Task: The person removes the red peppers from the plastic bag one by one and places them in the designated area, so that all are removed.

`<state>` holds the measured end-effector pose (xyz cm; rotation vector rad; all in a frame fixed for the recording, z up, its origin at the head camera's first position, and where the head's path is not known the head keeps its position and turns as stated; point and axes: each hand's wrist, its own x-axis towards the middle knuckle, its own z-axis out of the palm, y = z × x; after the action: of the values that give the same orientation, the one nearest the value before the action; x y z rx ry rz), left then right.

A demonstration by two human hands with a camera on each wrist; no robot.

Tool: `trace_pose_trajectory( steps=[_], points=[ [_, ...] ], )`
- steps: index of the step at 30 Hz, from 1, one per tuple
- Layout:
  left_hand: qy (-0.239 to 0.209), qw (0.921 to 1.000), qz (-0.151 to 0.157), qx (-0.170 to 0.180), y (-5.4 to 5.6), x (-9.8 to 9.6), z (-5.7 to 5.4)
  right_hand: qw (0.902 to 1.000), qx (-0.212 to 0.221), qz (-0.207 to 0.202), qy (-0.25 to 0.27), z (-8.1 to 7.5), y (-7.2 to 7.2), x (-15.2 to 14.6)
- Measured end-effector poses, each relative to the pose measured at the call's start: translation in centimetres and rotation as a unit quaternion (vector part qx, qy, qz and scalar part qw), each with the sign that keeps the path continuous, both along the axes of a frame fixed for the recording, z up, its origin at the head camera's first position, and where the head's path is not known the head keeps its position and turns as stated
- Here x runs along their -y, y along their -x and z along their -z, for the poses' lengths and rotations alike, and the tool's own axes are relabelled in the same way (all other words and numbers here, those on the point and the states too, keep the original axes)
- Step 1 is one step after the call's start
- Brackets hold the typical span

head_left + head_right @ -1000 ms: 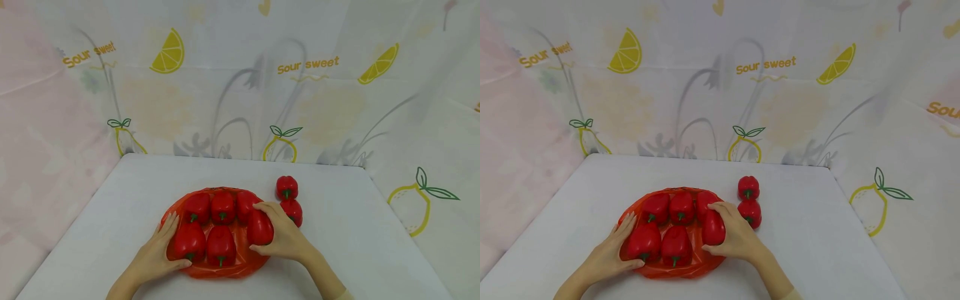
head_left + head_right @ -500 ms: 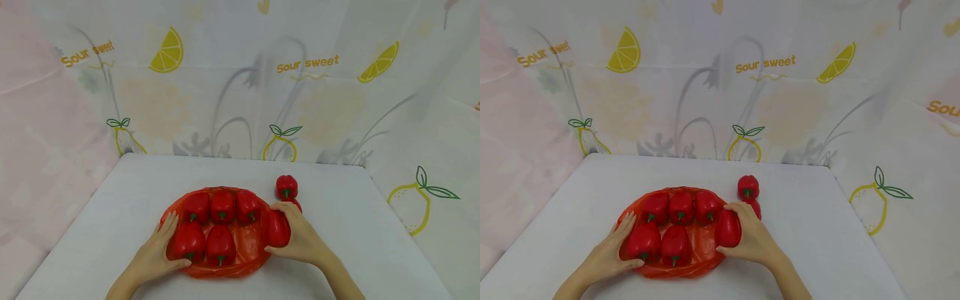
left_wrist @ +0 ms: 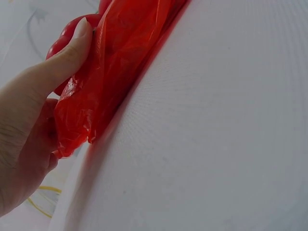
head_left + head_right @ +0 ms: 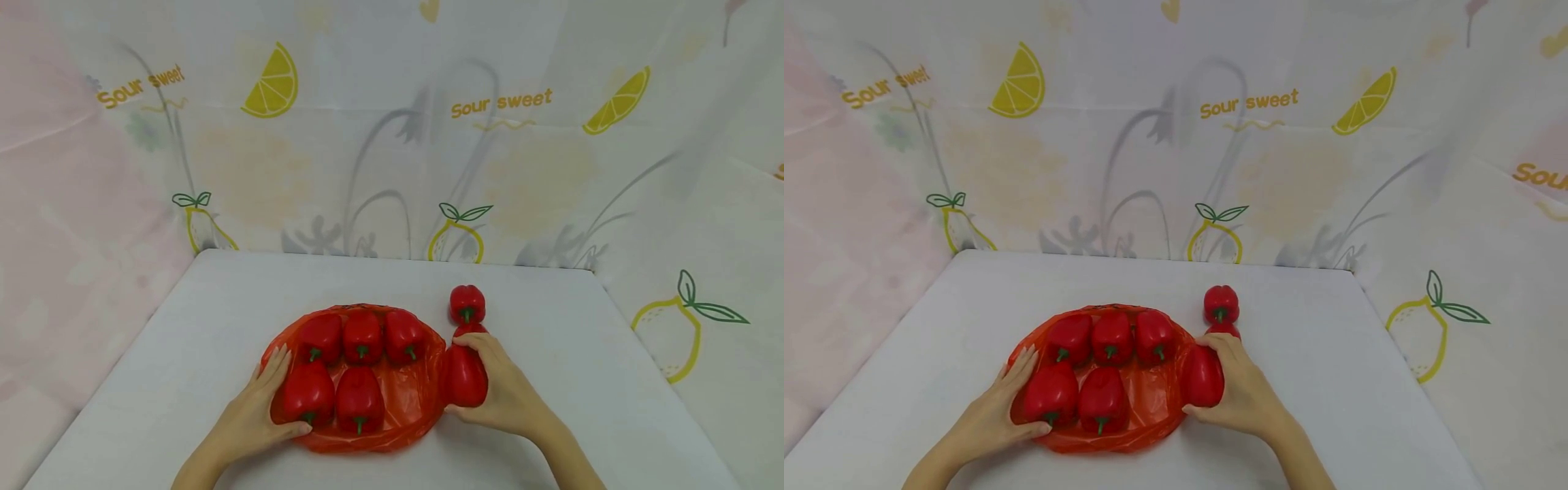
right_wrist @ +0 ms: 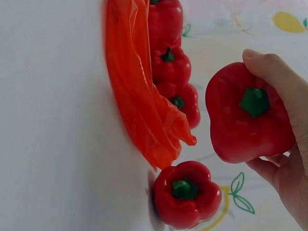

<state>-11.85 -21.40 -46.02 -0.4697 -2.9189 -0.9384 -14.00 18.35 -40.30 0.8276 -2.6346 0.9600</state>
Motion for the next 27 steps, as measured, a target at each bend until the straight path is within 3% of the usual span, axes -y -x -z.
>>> trace_pose_trajectory(
  steps=[13, 27],
  points=[
    [0.001, 1.0, -0.005, 0.008, 0.0, 0.0, 0.0, 0.9985, 0.039, 0.024, -0.03, 0.5, -1.2, -1.7],
    [0.0, 0.9997, -0.006, 0.022, -0.1, 0.0, 0.0, 0.986, 0.151, 0.046, -0.053, 1.8, -1.8, -2.6]
  ],
)
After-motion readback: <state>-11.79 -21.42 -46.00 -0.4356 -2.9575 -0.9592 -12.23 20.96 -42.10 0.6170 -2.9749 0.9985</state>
